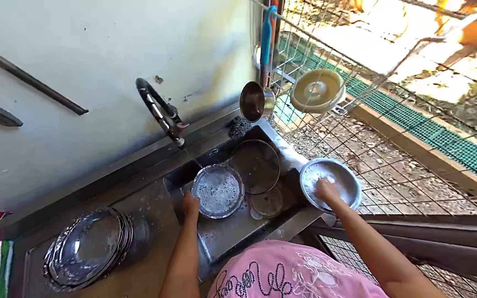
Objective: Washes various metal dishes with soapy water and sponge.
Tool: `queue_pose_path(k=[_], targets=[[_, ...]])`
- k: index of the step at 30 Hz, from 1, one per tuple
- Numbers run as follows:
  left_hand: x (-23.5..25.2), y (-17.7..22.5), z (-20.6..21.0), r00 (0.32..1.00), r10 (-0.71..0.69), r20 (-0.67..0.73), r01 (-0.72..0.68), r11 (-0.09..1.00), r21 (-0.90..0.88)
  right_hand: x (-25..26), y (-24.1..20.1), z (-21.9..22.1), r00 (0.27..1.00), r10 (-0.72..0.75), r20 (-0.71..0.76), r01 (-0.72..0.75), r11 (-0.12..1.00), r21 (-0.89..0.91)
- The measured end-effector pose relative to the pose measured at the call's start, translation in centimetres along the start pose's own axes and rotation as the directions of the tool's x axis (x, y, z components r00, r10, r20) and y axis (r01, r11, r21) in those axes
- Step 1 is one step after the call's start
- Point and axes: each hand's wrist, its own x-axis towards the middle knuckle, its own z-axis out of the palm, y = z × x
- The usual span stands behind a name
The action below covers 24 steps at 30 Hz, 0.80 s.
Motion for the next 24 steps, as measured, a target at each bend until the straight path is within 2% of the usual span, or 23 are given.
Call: queue_pose_path(k=[3,6,8,10,14,18,19,20,21,22,23,24], targets=[[0.0,1.6,-1.6,0.998,0.054,-0.031,-0.055,0.998,-0.028,0.0,-0.1,-0.4,0.996,-0.085,-0.008,0.085,0.996,-0.024],[0.0,3.3,-3.0,0.964,0.254,-0.083,-0.262,0.957,-0.122,-0.2,-0.3,-1.7,0.995,-0.092,-0.045,0.094,0.995,0.043],[-0.4,5.1,-4.1,0.906,0.406,-0.117,-0.420,0.897,-0.138,-1.0,-0.6,-3.3,0.997,-0.031,-0.069,0.041,0.986,0.159],[-1.2,6.7,-4.6,0.817,0.546,-0.187,-0.572,0.808,-0.139,-1.8,-0.7,-4.8,0.996,0.021,-0.091,0.009,0.950,0.311],[-2.3,9.0,-5.7,0.648,0.699,-0.303,-0.756,0.640,-0.139,-3.6,-1.8,-7.0,0.979,0.016,-0.201,0.117,0.769,0.628],[-1.8,9.0,-7.0,0.303,0.789,-0.534,-0.928,0.372,0.024,-7.0,-6.1,-8.5,0.972,-0.110,-0.207,0.233,0.562,0.794],[-1.5,8.9,-7.3,0.241,0.791,-0.562,-0.942,0.329,0.060,-7.9,-7.6,-8.7,0.968,-0.172,-0.183,0.247,0.514,0.822],[-1.2,8.8,-7.5,0.209,0.782,-0.587,-0.953,0.298,0.057,-8.7,-9.2,-8.8,0.958,-0.244,-0.149,0.251,0.466,0.849],[-1.2,8.8,-7.5,0.209,0.768,-0.606,-0.960,0.278,0.020,-9.3,-11.1,-8.9,0.942,-0.318,-0.111,0.244,0.419,0.875],[-1.4,8.8,-7.4,0.247,0.746,-0.618,-0.960,0.274,-0.053,-9.6,-13.1,-8.8,0.919,-0.386,-0.083,0.237,0.373,0.897],[-2.0,8.9,-7.1,0.321,0.712,-0.625,-0.944,0.290,-0.155,-9.7,-15.2,-8.5,0.895,-0.440,-0.067,0.235,0.340,0.911],[-2.9,9.1,-6.6,0.422,0.658,-0.624,-0.906,0.326,-0.269,-9.6,-17.6,-7.9,0.879,-0.470,-0.074,0.249,0.322,0.913]])
